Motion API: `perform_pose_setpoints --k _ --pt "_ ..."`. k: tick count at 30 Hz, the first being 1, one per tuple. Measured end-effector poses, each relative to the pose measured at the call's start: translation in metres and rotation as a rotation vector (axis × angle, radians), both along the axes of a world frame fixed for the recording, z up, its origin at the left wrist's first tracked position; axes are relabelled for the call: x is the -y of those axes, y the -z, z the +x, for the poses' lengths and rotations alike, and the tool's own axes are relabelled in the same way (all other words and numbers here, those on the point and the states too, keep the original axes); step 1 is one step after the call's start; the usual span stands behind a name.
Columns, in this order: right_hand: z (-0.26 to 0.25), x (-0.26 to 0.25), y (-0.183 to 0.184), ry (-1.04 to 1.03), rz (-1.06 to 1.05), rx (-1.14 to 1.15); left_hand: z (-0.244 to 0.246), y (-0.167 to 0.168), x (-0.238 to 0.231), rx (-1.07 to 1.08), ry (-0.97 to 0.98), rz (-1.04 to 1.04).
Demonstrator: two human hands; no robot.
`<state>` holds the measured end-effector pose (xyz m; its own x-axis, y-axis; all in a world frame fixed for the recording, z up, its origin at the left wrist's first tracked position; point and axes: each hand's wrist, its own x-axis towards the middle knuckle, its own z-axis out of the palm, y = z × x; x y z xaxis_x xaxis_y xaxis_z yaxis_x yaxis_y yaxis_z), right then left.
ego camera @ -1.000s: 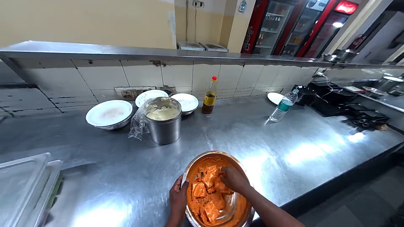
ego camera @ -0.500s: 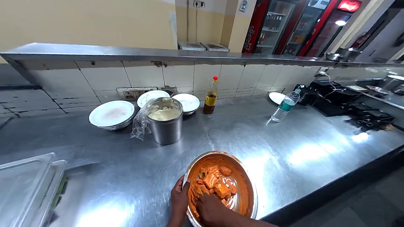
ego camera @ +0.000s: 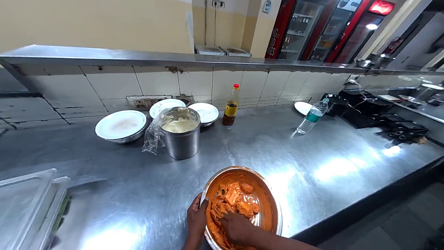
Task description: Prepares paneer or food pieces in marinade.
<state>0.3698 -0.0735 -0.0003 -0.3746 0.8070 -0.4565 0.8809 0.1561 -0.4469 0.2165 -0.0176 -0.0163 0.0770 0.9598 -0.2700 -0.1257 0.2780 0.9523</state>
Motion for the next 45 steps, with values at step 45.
perform_pose_setpoints --k 45 --pt "0.045 -0.021 -0.059 0.497 -0.115 -0.292 0.000 -0.002 0.008 -0.032 -0.034 0.030"
